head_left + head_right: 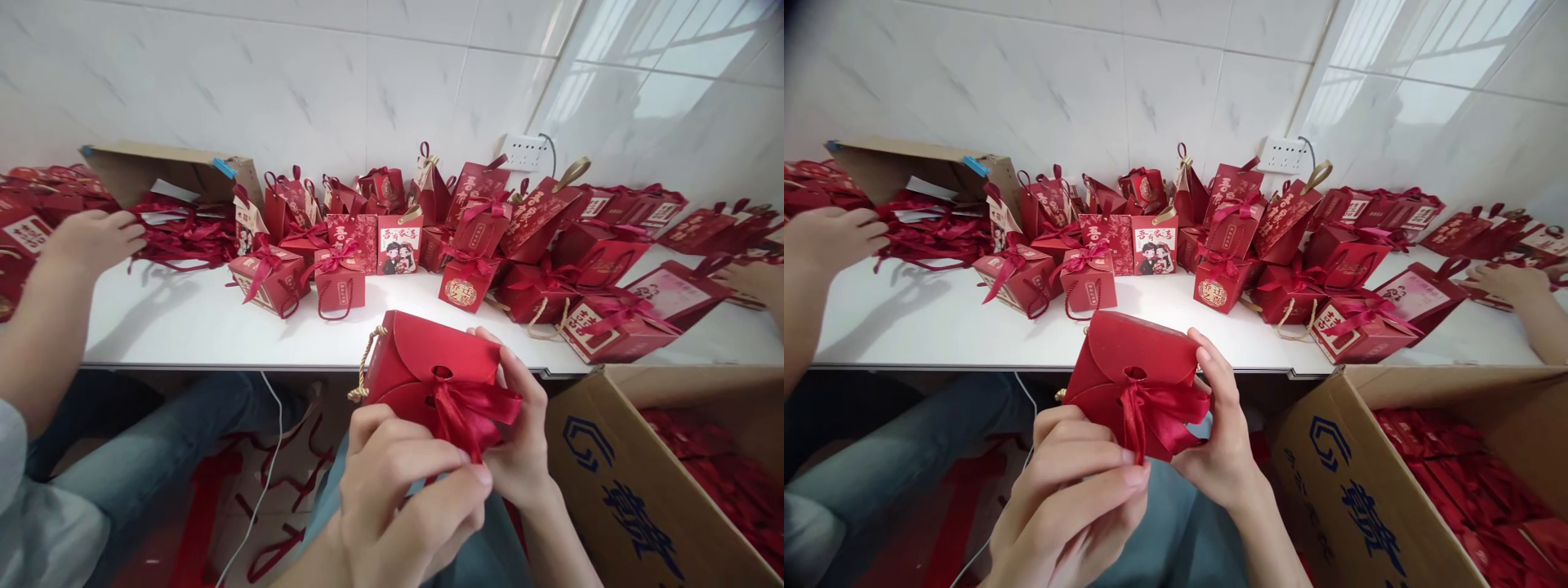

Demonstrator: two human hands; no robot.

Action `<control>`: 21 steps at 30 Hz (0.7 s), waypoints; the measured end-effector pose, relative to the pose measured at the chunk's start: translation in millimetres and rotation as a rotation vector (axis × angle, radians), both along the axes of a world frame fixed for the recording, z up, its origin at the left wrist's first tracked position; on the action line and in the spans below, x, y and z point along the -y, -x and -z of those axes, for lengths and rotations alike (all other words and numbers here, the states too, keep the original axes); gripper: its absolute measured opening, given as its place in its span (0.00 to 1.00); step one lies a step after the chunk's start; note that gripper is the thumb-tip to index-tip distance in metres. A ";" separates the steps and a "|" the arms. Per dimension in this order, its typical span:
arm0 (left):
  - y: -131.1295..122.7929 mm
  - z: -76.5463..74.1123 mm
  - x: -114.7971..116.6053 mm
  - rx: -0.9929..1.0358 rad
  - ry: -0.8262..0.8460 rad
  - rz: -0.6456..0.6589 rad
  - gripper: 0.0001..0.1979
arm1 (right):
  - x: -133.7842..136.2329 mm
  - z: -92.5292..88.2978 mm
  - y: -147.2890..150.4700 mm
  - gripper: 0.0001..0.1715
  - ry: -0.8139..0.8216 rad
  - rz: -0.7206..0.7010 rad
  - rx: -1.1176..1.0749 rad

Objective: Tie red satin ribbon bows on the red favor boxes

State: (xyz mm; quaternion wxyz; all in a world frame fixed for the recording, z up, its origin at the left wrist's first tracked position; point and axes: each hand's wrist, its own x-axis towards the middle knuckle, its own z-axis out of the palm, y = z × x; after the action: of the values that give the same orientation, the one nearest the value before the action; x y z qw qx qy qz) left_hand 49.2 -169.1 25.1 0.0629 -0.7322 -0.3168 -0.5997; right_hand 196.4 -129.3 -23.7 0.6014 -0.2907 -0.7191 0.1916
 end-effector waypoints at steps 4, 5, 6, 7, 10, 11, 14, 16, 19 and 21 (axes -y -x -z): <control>-2.2 1.1 2.5 0.000 0.006 -0.005 0.09 | 1.8 -5.6 0.1 0.49 -0.002 -0.008 0.003; -3.2 1.8 2.8 0.016 0.005 -0.007 0.08 | 2.4 -6.8 -0.2 0.49 0.004 -0.006 0.008; -4.4 2.3 3.0 0.043 -0.005 -0.010 0.08 | 3.0 -7.9 -0.7 0.49 0.006 -0.002 0.014; -5.5 2.7 3.1 0.070 -0.016 -0.008 0.07 | 3.6 -8.9 -1.3 0.49 0.006 0.002 0.021; -8.0 2.5 3.7 0.113 -0.027 0.003 0.06 | 5.0 -11.0 -3.1 0.50 -0.003 0.007 0.043; -8.3 2.1 4.1 0.113 -0.021 0.007 0.06 | 5.1 -11.4 -3.6 0.50 -0.006 0.006 0.049; -8.0 1.4 5.5 0.111 0.009 0.005 0.05 | 4.7 -12.4 -4.4 0.49 -0.016 0.013 0.063; -7.3 1.2 6.1 0.096 0.013 0.008 0.05 | 4.0 -12.9 -4.4 0.49 -0.022 0.026 0.072; -6.8 1.3 6.3 0.064 0.017 0.007 0.06 | 3.3 -13.1 -4.3 0.49 -0.029 0.045 0.075; -7.2 1.3 6.2 0.070 0.019 0.008 0.06 | 3.4 -12.1 -4.8 0.49 -0.028 0.053 0.077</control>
State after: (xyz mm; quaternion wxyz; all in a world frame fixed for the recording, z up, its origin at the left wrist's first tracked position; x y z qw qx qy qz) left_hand 56.3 -175.3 23.8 0.0423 -0.7127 -0.3216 -0.6220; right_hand 201.2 -132.7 -11.6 0.5821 -0.3085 -0.7364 0.1541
